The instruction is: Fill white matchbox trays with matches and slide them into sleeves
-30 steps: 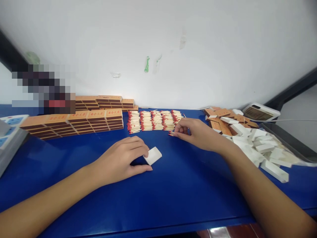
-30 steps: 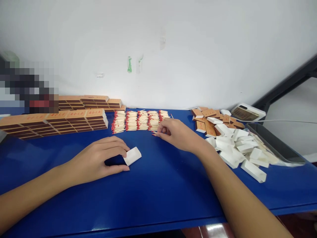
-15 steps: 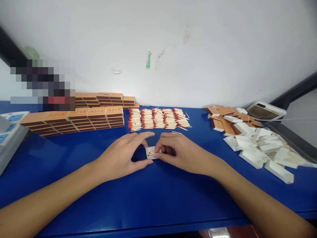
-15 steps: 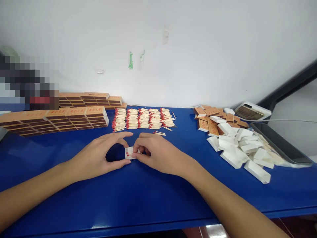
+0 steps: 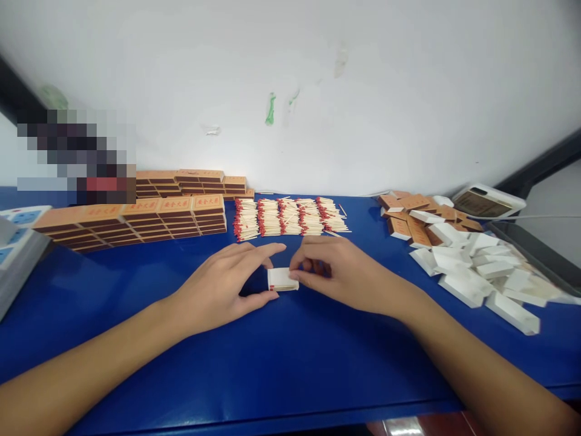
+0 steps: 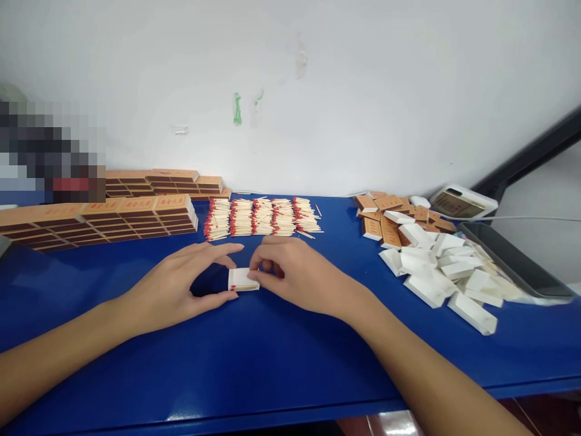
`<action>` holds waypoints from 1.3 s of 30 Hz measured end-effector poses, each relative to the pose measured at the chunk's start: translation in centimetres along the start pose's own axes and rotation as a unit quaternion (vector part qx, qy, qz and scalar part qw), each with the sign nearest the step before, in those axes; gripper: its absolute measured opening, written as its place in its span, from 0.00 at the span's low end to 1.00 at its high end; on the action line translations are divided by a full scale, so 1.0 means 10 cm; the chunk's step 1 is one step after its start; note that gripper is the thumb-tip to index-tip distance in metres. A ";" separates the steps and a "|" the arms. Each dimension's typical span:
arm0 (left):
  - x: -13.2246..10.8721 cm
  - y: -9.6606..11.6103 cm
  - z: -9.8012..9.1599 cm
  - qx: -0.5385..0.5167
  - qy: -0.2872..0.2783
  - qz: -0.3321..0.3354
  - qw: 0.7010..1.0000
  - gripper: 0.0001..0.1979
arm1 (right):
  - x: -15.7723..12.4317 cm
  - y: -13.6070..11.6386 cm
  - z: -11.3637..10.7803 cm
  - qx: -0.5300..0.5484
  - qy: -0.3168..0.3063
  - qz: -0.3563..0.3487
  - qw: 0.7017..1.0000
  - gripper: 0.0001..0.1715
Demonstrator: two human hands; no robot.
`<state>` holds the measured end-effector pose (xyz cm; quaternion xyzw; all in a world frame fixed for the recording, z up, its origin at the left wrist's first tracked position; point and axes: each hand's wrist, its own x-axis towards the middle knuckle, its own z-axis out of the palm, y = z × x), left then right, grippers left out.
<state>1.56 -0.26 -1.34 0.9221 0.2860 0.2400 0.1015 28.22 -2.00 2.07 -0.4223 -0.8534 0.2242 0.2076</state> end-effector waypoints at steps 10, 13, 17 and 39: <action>0.00 0.00 -0.01 0.011 0.006 0.013 1.000 0.32 | -0.04 0.45 -0.43 -0.174 0.007 0.149 0.973 0.07; 0.00 -0.02 0.00 0.010 -0.008 0.000 1.000 0.33 | -0.04 0.53 -0.44 -0.155 -0.016 0.168 0.973 0.10; -0.01 -0.02 0.00 0.000 -0.020 -0.006 1.000 0.32 | -0.03 0.56 -0.41 -0.107 -0.027 0.160 0.981 0.11; -0.01 -0.01 -0.01 -0.009 -0.034 -0.008 0.999 0.33 | 0.01 0.58 -0.26 -0.079 -0.030 0.126 0.988 0.14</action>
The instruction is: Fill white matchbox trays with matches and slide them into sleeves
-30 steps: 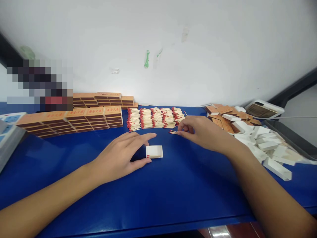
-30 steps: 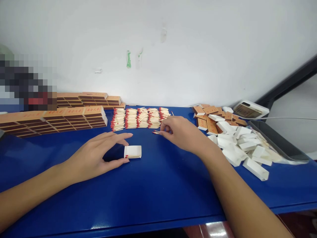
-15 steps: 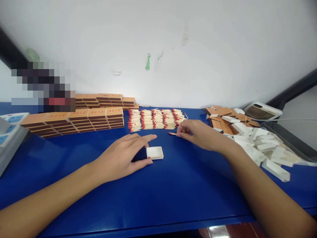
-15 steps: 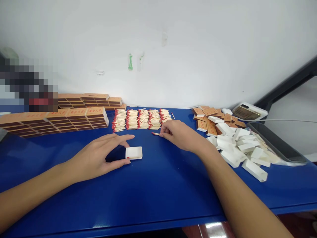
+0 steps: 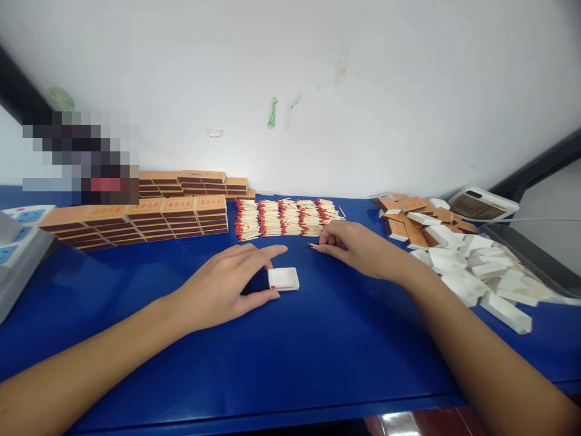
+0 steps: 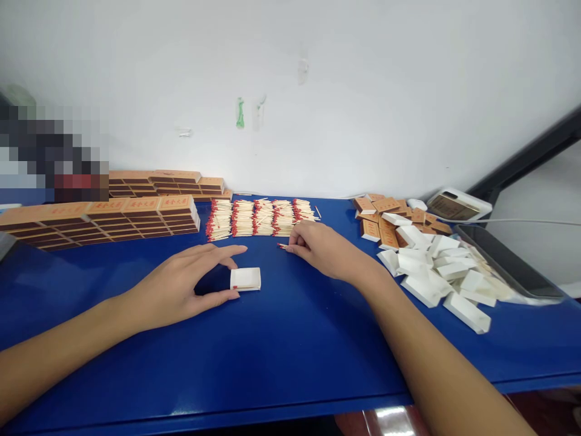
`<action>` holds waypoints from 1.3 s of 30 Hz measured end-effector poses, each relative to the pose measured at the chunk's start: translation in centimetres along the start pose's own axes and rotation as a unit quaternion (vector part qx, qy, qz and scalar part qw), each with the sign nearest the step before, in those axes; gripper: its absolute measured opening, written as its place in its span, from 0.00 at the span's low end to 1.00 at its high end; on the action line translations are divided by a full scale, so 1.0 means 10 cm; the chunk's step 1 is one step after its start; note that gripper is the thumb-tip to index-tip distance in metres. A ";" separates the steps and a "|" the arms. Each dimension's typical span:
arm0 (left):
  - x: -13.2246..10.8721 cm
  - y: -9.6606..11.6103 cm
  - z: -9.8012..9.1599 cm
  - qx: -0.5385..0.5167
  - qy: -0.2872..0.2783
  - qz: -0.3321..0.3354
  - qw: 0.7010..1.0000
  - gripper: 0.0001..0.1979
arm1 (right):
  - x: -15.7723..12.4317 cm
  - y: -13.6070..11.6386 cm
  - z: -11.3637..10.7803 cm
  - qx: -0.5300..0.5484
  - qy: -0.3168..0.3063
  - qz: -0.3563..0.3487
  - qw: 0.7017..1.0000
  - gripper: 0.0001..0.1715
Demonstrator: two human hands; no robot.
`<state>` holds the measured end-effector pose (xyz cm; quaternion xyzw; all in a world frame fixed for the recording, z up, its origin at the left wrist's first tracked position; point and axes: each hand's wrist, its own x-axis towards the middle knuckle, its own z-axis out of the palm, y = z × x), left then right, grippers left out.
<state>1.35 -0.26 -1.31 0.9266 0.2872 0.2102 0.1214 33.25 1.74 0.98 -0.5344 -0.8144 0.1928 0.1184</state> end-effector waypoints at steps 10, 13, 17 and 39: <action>0.01 0.00 0.01 -0.005 0.010 0.000 1.000 0.34 | -0.07 -0.24 0.03 0.067 0.046 -0.041 0.996 0.12; 0.00 0.00 0.01 -0.012 0.015 -0.002 1.000 0.37 | -0.11 -0.48 0.12 0.102 0.027 -0.073 0.992 0.10; 0.00 0.00 0.02 -0.010 0.028 0.009 1.000 0.39 | -0.15 -0.68 0.25 0.087 -0.007 -0.116 0.989 0.06; -0.01 0.03 -0.02 0.053 0.042 0.071 0.995 0.32 | -0.17 -0.68 0.37 -0.005 0.019 -0.167 0.986 0.10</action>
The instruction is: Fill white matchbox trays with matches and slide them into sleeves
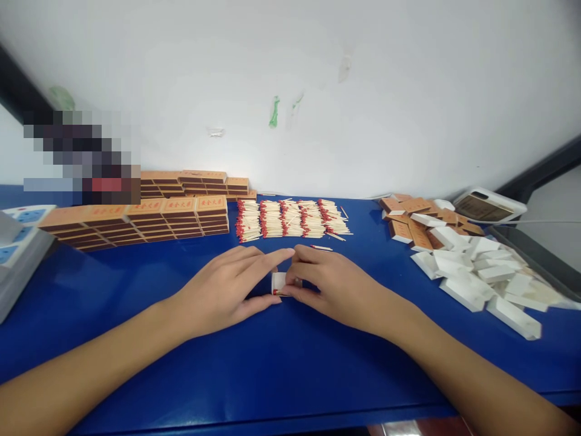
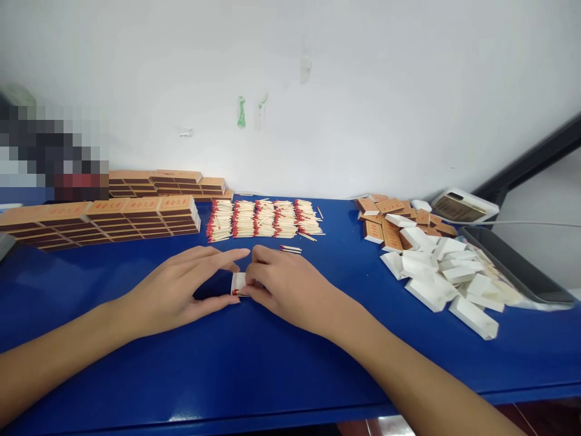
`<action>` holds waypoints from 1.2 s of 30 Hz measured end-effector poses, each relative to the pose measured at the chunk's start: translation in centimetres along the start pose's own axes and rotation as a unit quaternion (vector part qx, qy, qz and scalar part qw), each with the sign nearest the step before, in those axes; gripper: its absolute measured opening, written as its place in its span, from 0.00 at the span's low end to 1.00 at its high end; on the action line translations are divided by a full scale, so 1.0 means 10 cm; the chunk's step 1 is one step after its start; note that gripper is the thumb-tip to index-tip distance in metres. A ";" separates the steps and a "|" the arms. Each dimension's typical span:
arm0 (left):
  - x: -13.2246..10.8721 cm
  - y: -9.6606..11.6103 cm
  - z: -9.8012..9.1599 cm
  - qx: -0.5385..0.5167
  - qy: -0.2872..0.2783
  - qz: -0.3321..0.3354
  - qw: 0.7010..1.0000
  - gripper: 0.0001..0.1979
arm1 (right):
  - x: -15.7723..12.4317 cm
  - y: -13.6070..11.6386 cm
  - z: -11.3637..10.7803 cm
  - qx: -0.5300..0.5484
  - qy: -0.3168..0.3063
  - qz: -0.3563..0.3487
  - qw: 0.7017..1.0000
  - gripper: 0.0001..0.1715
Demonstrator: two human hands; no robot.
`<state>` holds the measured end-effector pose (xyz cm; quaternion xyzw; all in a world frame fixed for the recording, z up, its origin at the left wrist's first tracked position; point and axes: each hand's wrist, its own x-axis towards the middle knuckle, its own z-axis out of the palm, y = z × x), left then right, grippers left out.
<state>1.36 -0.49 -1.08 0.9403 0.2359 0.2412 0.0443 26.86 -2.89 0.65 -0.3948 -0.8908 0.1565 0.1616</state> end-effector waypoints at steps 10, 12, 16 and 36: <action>0.01 0.00 0.00 -0.006 0.001 0.001 1.000 0.31 | 0.02 -0.04 -0.01 -0.046 -0.028 -0.013 0.998 0.11; 0.00 -0.01 0.00 -0.006 0.002 0.000 1.000 0.32 | 0.02 -0.05 0.00 -0.058 -0.023 -0.017 0.998 0.11; 0.00 0.00 0.01 -0.005 0.002 -0.002 1.000 0.34 | 0.01 -0.04 -0.01 -0.071 -0.028 -0.010 0.997 0.11; 0.01 0.01 0.01 -0.003 0.000 0.005 1.000 0.32 | -0.03 0.00 -0.02 0.019 -0.024 -0.023 0.999 0.08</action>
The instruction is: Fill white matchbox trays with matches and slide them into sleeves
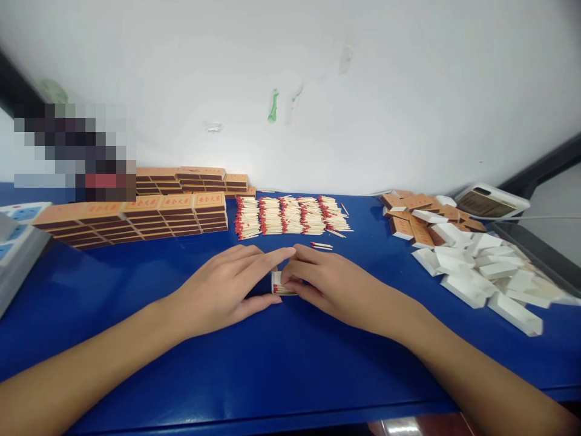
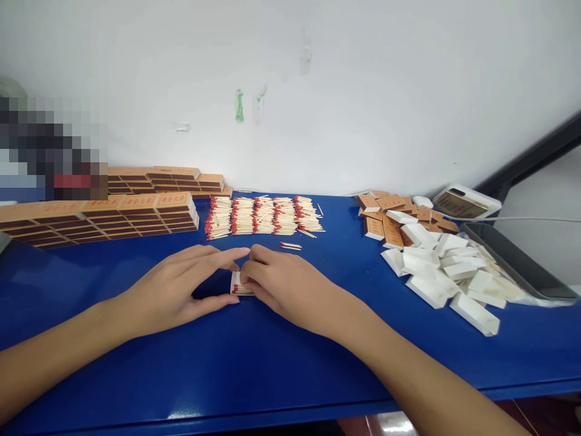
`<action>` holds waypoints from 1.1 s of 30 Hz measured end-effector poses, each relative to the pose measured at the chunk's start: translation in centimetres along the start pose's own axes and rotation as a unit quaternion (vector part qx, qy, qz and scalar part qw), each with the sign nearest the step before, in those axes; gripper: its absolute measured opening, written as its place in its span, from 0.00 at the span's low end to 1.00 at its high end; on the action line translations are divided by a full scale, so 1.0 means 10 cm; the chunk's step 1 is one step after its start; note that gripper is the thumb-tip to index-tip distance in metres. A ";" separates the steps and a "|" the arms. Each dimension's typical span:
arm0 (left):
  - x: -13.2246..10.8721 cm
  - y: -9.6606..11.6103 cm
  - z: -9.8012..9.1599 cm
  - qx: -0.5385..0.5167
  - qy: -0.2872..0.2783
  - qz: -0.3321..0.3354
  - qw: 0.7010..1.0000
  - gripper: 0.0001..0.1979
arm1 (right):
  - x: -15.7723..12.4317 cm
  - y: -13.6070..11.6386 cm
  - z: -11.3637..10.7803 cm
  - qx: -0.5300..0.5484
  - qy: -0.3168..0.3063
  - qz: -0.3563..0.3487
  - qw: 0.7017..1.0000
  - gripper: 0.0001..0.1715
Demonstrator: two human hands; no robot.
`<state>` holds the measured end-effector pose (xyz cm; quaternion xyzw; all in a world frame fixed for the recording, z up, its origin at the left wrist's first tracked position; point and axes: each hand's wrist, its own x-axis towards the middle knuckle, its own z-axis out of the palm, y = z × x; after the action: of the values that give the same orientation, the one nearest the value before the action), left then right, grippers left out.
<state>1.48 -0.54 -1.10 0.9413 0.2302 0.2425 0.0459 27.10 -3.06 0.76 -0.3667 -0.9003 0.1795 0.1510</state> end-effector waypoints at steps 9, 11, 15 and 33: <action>-0.01 -0.02 0.03 -0.006 -0.019 -0.029 0.999 0.34 | -0.05 0.25 -0.30 -0.043 0.111 0.058 0.991 0.09; -0.01 -0.02 0.03 -0.014 -0.021 -0.038 0.999 0.35 | -0.10 0.44 -0.41 -0.099 0.124 0.117 0.980 0.08; -0.01 -0.02 0.02 -0.019 -0.028 -0.049 0.998 0.35 | -0.15 0.71 -0.53 -0.118 0.078 0.189 0.972 0.08; 0.00 0.00 0.00 -0.030 -0.034 -0.056 0.997 0.35 | -0.08 0.67 -0.36 0.000 -0.009 0.195 0.981 0.17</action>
<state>1.48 -0.51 -1.14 0.9330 0.2733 0.2143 0.0949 33.11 1.62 0.98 -0.5340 -0.8126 0.2086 0.1047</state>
